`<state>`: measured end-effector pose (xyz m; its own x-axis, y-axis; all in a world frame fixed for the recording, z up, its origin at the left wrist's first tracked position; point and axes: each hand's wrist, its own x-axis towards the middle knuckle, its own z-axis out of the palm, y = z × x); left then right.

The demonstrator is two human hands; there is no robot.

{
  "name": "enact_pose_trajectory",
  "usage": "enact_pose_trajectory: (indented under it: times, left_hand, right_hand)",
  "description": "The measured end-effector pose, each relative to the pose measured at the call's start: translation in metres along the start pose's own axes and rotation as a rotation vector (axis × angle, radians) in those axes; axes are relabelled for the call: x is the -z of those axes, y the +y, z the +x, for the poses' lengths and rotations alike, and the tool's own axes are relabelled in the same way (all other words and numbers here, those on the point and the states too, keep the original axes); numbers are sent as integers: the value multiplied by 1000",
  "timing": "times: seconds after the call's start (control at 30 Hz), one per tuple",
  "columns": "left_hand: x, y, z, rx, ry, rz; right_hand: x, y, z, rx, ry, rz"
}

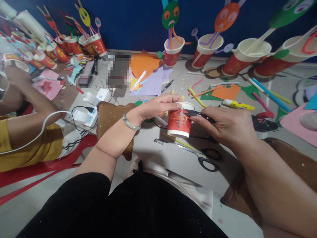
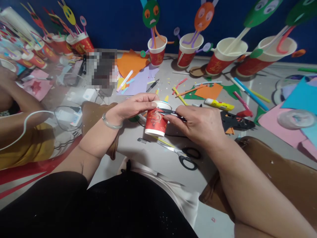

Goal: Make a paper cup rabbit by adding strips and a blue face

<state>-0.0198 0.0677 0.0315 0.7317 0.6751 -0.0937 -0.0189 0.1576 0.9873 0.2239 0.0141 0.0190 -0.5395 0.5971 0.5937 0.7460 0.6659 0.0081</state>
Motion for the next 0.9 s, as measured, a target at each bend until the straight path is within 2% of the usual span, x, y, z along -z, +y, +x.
enact_pose_trajectory:
  times: [0.2,0.33,0.57,0.8,0.9]
  left_hand:
    - [0,3,-1,28,22,52]
    - [3,3,-1,-5,42,63]
    - [2,8,-2,6,31,35]
    - [4,8,-4,53,-27,-4]
    - [4,6,-3,80,-17,23]
  right_hand:
    - [1,2,-1,-33,-39,169]
    - [0,3,0,-68,-70,275]
    - [-1,2,-1,-29,21,45]
    - [5,2,1,11,19,-47]
    - [10,0,3,56,12,-131]
